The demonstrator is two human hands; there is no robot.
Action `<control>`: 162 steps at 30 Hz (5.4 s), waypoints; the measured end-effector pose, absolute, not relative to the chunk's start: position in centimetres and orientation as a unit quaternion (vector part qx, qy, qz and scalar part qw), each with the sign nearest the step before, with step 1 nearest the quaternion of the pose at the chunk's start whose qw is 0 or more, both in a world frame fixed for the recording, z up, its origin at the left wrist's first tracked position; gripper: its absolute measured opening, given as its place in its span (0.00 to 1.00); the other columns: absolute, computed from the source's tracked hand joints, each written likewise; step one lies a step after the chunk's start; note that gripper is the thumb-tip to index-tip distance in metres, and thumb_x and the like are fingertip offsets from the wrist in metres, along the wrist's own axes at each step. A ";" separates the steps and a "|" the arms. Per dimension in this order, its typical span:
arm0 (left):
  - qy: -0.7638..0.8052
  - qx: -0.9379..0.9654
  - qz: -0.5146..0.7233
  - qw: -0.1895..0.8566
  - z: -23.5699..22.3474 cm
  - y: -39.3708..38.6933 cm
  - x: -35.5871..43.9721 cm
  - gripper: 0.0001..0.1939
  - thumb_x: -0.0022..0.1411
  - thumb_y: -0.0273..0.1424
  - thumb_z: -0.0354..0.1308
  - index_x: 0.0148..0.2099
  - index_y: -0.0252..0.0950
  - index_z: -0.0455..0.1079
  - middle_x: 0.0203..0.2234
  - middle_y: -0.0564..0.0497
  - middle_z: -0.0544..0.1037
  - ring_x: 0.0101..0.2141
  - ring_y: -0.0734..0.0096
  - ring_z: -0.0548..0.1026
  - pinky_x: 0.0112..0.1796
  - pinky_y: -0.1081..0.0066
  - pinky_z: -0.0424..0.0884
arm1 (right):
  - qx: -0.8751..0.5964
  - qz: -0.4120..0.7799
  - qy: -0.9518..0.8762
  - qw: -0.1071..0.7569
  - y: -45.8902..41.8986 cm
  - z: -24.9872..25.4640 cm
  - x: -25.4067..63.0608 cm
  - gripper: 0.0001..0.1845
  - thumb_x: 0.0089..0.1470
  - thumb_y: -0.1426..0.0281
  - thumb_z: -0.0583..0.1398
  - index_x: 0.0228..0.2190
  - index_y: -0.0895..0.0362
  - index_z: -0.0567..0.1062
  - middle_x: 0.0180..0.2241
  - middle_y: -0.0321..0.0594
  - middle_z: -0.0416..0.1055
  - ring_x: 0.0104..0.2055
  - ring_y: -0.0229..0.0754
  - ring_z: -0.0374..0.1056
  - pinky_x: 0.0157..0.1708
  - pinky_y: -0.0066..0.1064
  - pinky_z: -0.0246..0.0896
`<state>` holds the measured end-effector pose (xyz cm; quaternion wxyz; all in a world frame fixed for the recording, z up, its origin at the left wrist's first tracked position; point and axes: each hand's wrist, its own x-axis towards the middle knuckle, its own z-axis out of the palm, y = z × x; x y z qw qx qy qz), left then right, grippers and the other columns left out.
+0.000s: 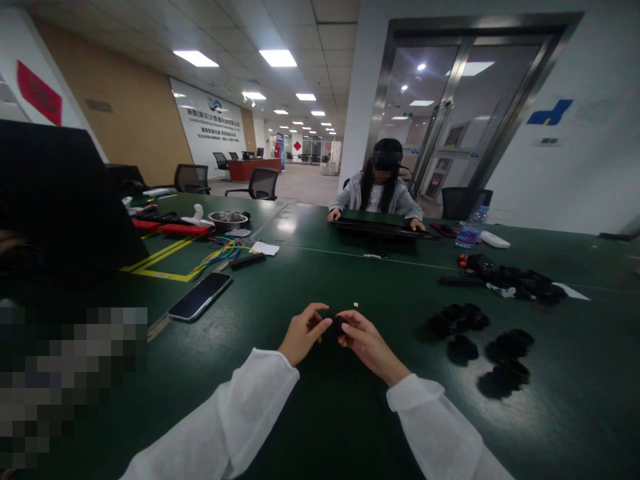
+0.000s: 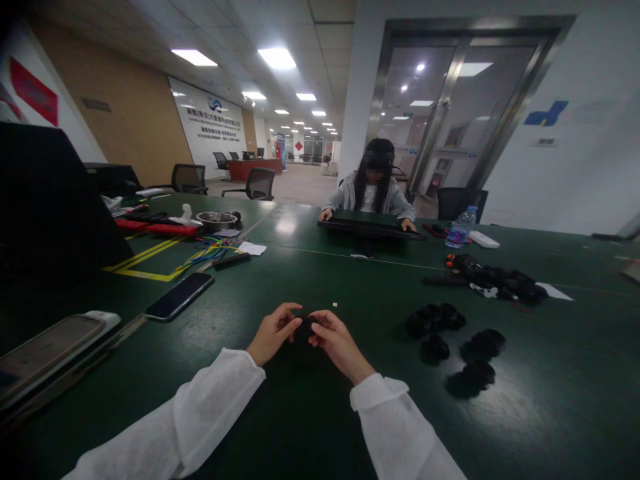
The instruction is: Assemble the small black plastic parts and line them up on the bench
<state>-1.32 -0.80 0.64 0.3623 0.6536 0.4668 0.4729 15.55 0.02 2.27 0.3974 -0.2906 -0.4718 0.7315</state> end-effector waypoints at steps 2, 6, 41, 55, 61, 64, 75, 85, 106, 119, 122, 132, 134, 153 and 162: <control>0.467 0.658 0.466 0.363 0.8 -0.9 -1.3 0.13 0.57 0.36 0.49 0.44 0.38 0.61 0.19 0.59 0.63 0.16 0.80 0.65 0.20 0.78 0.63 | -0.296 0.733 -0.468 0.394 0.1 2.3 15.5 0.10 0.43 0.69 0.59 0.32 0.55 0.69 0.30 0.34 0.65 0.27 0.33 0.62 0.28 0.29 0.54; 0.449 0.690 0.456 0.339 1.3 -1.2 -1.3 0.17 0.53 0.34 0.54 0.46 0.38 0.61 0.23 0.57 0.65 0.22 0.78 0.67 0.24 0.77 0.64 | -0.306 0.738 -0.438 0.412 0.2 2.2 15.5 0.10 0.43 0.68 0.59 0.32 0.55 0.69 0.30 0.35 0.65 0.27 0.33 0.62 0.28 0.30 0.55; 0.429 0.750 0.438 0.247 1.6 -1.6 -1.0 0.19 0.52 0.26 0.51 0.48 0.39 0.60 0.40 0.47 0.66 0.37 0.67 0.67 0.30 0.72 0.67 | -0.307 0.741 -0.420 0.424 0.5 1.7 15.5 0.11 0.41 0.68 0.60 0.32 0.53 0.70 0.29 0.35 0.65 0.27 0.34 0.62 0.28 0.29 0.56; 0.545 0.718 0.364 0.233 1.2 -1.1 -1.2 0.24 0.59 0.44 0.40 0.22 0.33 0.67 0.15 0.55 0.67 0.18 0.75 0.66 0.22 0.77 0.58 | -0.293 0.732 -0.478 0.388 -0.2 2.9 15.5 0.12 0.41 0.70 0.61 0.33 0.53 0.69 0.33 0.34 0.64 0.28 0.34 0.61 0.30 0.31 0.55; 0.556 0.714 0.337 0.260 1.1 -1.1 -1.3 0.29 0.59 0.46 0.36 0.22 0.33 0.69 0.13 0.54 0.69 0.16 0.74 0.68 0.21 0.77 0.57 | -0.291 0.730 -0.486 0.381 0.0 2.7 15.7 0.12 0.42 0.71 0.60 0.33 0.53 0.70 0.34 0.36 0.64 0.29 0.34 0.61 0.30 0.31 0.54; 0.559 0.714 0.331 0.262 1.1 -1.2 -1.2 0.29 0.59 0.46 0.35 0.22 0.33 0.69 0.13 0.53 0.69 0.17 0.73 0.68 0.21 0.77 0.58 | -0.301 0.728 -0.485 0.381 -0.1 2.9 15.7 0.11 0.42 0.72 0.60 0.33 0.54 0.71 0.36 0.37 0.64 0.29 0.34 0.60 0.31 0.31 0.54; 0.570 0.708 0.319 0.268 1.1 -1.2 -1.2 0.31 0.59 0.46 0.33 0.20 0.33 0.67 0.12 0.55 0.67 0.16 0.75 0.66 0.21 0.77 0.58 | -0.303 0.731 -0.474 0.385 0.0 2.3 15.8 0.12 0.43 0.72 0.59 0.35 0.53 0.70 0.32 0.36 0.64 0.28 0.33 0.61 0.29 0.29 0.53; 0.452 0.735 0.450 0.230 1.6 -1.8 -0.8 0.20 0.52 0.33 0.54 0.48 0.37 0.58 0.42 0.46 0.64 0.36 0.67 0.68 0.26 0.75 0.66 | -0.316 0.737 -0.417 0.428 0.4 2.0 15.3 0.11 0.42 0.70 0.60 0.32 0.54 0.70 0.28 0.34 0.66 0.24 0.31 0.61 0.26 0.27 0.53; 0.484 0.722 0.413 0.271 1.4 -1.7 -1.0 0.18 0.55 0.37 0.50 0.48 0.38 0.57 0.22 0.56 0.70 0.20 0.75 0.70 0.23 0.76 0.65 | -0.306 0.743 -0.430 0.412 0.4 2.0 15.4 0.11 0.43 0.70 0.59 0.33 0.54 0.69 0.29 0.34 0.66 0.26 0.33 0.62 0.29 0.29 0.54; 0.540 0.710 0.371 0.256 1.6 -1.6 -1.1 0.17 0.56 0.44 0.45 0.31 0.35 0.64 0.18 0.56 0.70 0.19 0.75 0.68 0.21 0.77 0.61 | -0.300 0.737 -0.457 0.397 0.1 2.4 15.6 0.11 0.44 0.71 0.59 0.34 0.54 0.69 0.31 0.35 0.65 0.28 0.33 0.62 0.30 0.30 0.55; 0.560 0.708 0.351 0.248 1.4 -1.6 -1.1 0.21 0.58 0.45 0.40 0.26 0.35 0.64 0.14 0.57 0.67 0.16 0.76 0.67 0.20 0.78 0.59 | -0.296 0.732 -0.475 0.389 -0.1 2.7 15.6 0.11 0.43 0.71 0.59 0.34 0.54 0.69 0.34 0.35 0.65 0.28 0.33 0.62 0.29 0.30 0.55; 0.534 0.722 0.393 0.195 1.8 -2.0 -1.0 0.15 0.57 0.40 0.46 0.39 0.35 0.64 0.28 0.51 0.71 0.25 0.71 0.69 0.27 0.74 0.64 | -0.307 0.736 -0.431 0.423 0.3 2.1 15.4 0.11 0.42 0.68 0.60 0.32 0.53 0.70 0.30 0.34 0.66 0.26 0.33 0.62 0.28 0.29 0.54; 0.490 0.744 0.414 0.187 1.9 -2.1 -0.9 0.19 0.52 0.36 0.53 0.46 0.37 0.59 0.37 0.48 0.68 0.33 0.68 0.69 0.31 0.72 0.66 | -0.307 0.739 -0.417 0.431 0.4 2.0 15.3 0.10 0.41 0.68 0.60 0.31 0.54 0.70 0.29 0.34 0.66 0.26 0.33 0.62 0.27 0.29 0.54; 0.472 0.724 0.431 0.260 1.9 -1.9 -1.0 0.12 0.58 0.35 0.47 0.43 0.37 0.63 0.32 0.51 0.70 0.26 0.73 0.70 0.29 0.73 0.68 | -0.289 0.737 -0.447 0.416 0.2 2.2 15.6 0.13 0.43 0.71 0.60 0.36 0.53 0.70 0.33 0.35 0.65 0.29 0.33 0.62 0.31 0.30 0.56; 0.468 0.721 0.439 0.262 1.6 -1.6 -1.0 0.20 0.52 0.32 0.54 0.48 0.37 0.58 0.29 0.52 0.71 0.26 0.73 0.69 0.29 0.73 0.66 | -0.307 0.735 -0.426 0.430 0.1 2.5 15.6 0.15 0.42 0.70 0.60 0.36 0.52 0.70 0.34 0.36 0.64 0.30 0.34 0.62 0.31 0.30 0.57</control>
